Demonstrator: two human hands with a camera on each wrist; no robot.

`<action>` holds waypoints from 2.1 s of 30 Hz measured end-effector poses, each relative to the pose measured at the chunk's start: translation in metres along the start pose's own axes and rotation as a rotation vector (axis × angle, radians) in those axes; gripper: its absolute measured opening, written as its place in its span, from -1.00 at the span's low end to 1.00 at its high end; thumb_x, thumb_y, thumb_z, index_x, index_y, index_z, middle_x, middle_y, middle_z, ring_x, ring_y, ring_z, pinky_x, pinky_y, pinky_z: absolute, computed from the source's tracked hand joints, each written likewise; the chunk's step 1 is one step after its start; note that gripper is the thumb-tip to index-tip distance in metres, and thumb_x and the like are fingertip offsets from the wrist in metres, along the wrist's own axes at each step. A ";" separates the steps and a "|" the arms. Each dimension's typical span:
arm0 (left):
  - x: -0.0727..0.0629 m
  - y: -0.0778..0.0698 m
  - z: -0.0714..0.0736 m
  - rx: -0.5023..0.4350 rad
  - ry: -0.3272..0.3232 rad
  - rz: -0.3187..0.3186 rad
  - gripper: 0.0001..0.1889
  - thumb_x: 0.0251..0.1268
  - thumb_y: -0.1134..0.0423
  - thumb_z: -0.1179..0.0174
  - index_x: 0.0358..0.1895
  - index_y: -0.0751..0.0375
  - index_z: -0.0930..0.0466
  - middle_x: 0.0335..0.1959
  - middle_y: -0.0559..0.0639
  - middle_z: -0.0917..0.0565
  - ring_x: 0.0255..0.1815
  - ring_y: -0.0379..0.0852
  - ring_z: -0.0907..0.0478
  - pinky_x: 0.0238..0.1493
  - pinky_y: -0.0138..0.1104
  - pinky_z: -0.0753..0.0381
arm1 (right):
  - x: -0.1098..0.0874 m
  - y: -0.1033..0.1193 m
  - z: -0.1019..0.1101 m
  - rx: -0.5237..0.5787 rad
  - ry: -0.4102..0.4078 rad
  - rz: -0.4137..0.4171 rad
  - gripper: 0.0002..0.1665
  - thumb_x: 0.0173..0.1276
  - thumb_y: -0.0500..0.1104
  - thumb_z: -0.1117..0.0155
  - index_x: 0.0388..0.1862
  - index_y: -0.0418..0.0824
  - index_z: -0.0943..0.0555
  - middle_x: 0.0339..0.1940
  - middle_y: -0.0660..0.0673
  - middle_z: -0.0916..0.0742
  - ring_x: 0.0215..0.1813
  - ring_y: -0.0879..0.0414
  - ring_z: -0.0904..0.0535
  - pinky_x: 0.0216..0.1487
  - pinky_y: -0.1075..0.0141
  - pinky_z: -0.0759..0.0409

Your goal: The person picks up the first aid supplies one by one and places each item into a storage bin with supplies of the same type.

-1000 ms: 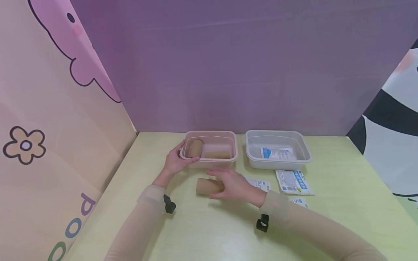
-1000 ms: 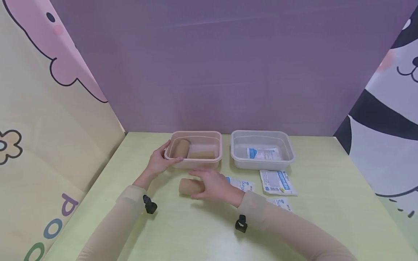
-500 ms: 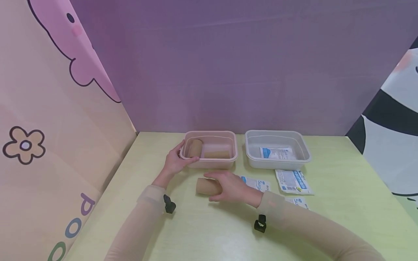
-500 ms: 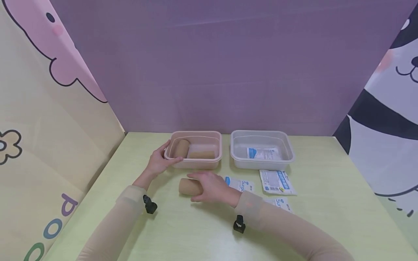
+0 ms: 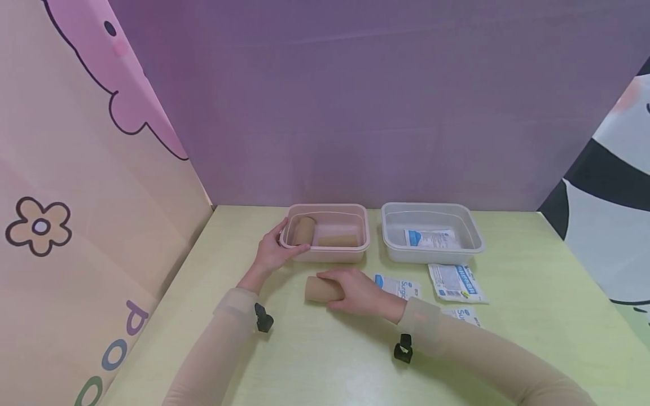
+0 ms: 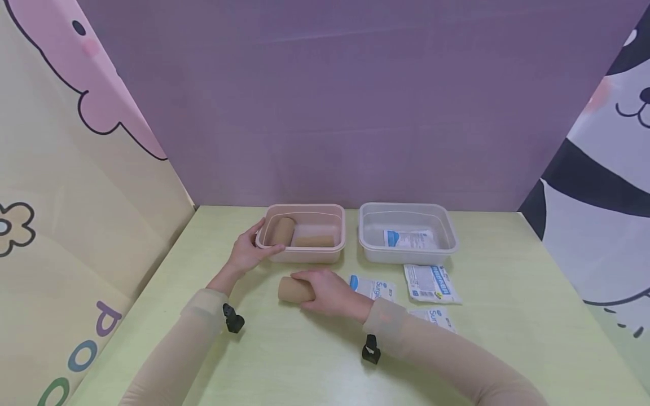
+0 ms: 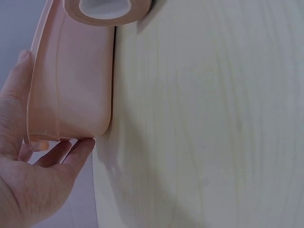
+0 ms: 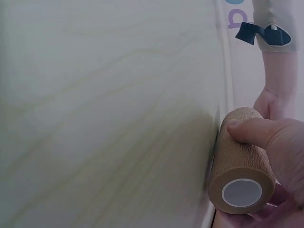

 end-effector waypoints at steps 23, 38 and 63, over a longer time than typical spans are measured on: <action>0.000 0.000 0.002 0.024 0.004 0.010 0.14 0.09 -0.03 -0.65 0.71 0.05 -0.17 0.38 0.39 -0.62 -0.07 0.01 -0.72 -0.22 -0.40 -0.67 | -0.025 -0.015 0.050 0.016 -0.153 -0.063 -0.21 0.21 -0.17 -0.67 0.43 -0.21 -0.61 0.30 -0.14 -0.78 0.18 -0.02 -0.73 0.23 0.02 -0.70; 0.000 0.000 0.001 0.004 0.011 0.010 0.13 0.12 -0.01 -0.64 0.72 0.06 -0.15 0.39 0.40 -0.60 0.10 0.13 -0.73 -0.19 -0.41 -0.67 | -0.011 -0.021 0.081 -0.002 -0.250 -0.033 -0.25 0.23 -0.19 -0.64 0.41 -0.26 -0.62 0.24 -0.25 -0.79 0.17 -0.14 -0.75 0.17 -0.06 -0.71; 0.004 -0.002 0.002 0.004 -0.005 0.001 0.13 0.07 0.00 -0.67 0.70 0.05 -0.20 0.26 0.37 -0.69 -0.36 -0.16 -0.56 -0.34 -0.41 -0.59 | 0.065 -0.049 0.113 -0.053 -0.205 -0.110 -0.23 0.27 -0.17 -0.61 0.43 -0.34 -0.58 0.29 -0.33 -0.76 0.16 -0.21 -0.73 0.19 -0.09 -0.69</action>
Point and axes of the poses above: each hand's wrist, its own x-axis towards the middle knuckle, its own z-axis out of the back of the hand, y = z × x, the point moved 3 cm from there along x, towards the middle knuckle
